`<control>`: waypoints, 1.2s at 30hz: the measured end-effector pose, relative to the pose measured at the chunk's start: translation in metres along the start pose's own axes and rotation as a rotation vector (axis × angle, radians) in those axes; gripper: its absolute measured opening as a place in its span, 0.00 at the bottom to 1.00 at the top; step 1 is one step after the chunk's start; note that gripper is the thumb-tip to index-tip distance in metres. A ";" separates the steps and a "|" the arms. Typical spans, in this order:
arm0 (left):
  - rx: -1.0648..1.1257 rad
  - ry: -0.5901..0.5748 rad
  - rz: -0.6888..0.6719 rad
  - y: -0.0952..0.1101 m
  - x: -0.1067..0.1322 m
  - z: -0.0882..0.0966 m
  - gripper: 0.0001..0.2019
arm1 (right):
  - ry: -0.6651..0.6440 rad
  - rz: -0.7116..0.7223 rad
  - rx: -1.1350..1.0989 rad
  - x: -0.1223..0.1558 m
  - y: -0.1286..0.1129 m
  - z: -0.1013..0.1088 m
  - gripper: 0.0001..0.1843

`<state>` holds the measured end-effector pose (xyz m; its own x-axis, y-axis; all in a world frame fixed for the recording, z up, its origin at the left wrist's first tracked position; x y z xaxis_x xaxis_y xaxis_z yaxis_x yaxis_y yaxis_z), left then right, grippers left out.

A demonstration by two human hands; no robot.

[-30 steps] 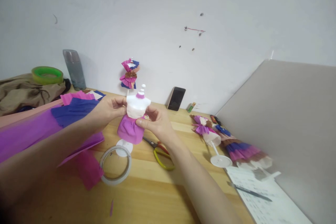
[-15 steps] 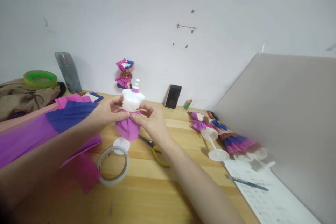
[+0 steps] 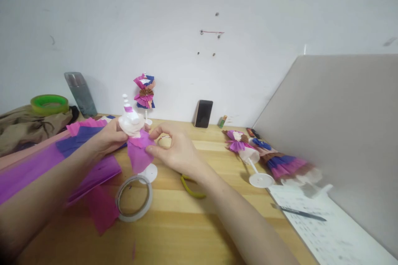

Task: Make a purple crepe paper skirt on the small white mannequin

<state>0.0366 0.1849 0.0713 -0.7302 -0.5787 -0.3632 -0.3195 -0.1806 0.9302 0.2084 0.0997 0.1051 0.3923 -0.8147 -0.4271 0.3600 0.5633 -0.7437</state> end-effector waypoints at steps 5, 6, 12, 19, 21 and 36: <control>-0.047 -0.011 0.039 -0.007 0.000 0.008 0.22 | 0.002 0.162 0.292 0.007 -0.018 -0.013 0.08; -0.056 -0.023 0.045 -0.008 0.000 0.009 0.21 | 0.006 0.184 0.328 0.008 -0.019 -0.015 0.08; -0.076 -0.130 0.041 -0.008 -0.001 0.008 0.16 | 0.037 0.207 0.369 0.011 -0.020 -0.017 0.09; -0.074 -0.144 0.049 -0.007 -0.001 0.003 0.18 | 0.071 0.234 0.380 0.012 -0.025 -0.019 0.09; -0.077 -0.136 0.051 -0.007 -0.001 0.002 0.17 | 0.078 0.231 0.379 0.014 -0.026 -0.019 0.10; -0.029 -0.149 0.038 -0.006 -0.003 -0.005 0.21 | 0.002 0.282 0.406 0.016 -0.036 -0.007 0.04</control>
<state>0.0434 0.1838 0.0670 -0.8235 -0.4619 -0.3294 -0.2739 -0.1849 0.9438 0.1962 0.0657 0.1216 0.5200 -0.6229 -0.5844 0.5412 0.7696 -0.3388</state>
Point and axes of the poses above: each hand's wrist, its own x-axis away from the middle knuckle, its own z-axis out of the back of the hand, y = z × x, the point moved 4 cm from there along -x, towards the middle knuckle, and after that the axes turned 12 degrees about -y, right-handed, at the moved point
